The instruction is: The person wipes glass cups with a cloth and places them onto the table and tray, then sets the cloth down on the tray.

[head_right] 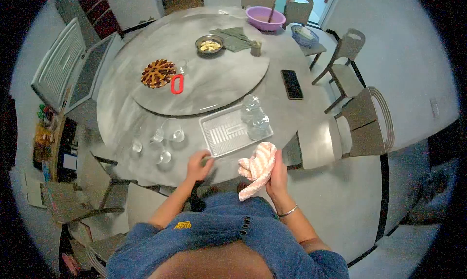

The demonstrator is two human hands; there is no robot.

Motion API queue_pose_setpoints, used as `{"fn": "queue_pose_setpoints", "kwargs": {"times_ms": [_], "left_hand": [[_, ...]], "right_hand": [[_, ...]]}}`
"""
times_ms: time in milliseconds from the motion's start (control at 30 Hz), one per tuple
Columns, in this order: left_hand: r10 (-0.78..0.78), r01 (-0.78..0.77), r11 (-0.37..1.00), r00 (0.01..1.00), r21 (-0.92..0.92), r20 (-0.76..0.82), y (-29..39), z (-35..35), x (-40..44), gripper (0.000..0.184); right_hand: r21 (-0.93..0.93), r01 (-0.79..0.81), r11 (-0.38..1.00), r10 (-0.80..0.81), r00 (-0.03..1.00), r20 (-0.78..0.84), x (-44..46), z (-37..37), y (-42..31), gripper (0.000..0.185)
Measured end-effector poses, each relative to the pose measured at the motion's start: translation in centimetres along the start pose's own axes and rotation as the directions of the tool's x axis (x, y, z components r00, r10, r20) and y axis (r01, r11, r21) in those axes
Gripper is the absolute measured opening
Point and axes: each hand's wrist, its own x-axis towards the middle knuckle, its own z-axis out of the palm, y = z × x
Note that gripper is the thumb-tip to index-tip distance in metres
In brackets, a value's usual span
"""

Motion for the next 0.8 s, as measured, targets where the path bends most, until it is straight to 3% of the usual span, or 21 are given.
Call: {"fn": "queue_pose_setpoints", "kwargs": {"times_ms": [100,233,300,600,800], "left_hand": [[0.087,-0.074,0.993,0.986,-0.095,0.14,3.3,4.0,5.6,0.042],[0.105,-0.09,0.991,0.982,-0.102,0.154,4.5,10.3,8.7,0.059],[-0.016,0.019,1.0,0.989,-0.021,0.15,4.6,12.3,9.3,0.069],[-0.119,0.106,0.992,0.966,0.07,0.23,5.6,13.3,10.7,0.064],[0.05,-0.049,0.999,0.996,-0.01,0.071,4.1,14.3,10.0,0.059]], "right_hand": [[-0.002,0.078,0.997,-0.077,0.993,-0.091,-0.8,-0.2,-1.6,0.046],[0.013,0.081,0.997,-0.078,0.984,-0.162,-1.5,-2.9,-2.3,0.045],[0.018,0.099,0.995,-0.095,0.981,-0.169,-2.1,-3.9,-2.5,0.046],[-0.041,0.082,0.996,-0.09,0.958,-0.273,-2.3,-6.7,-2.0,0.048],[-0.134,0.083,0.987,-0.121,0.945,-0.305,-1.1,-6.1,-2.0,0.047]]}}
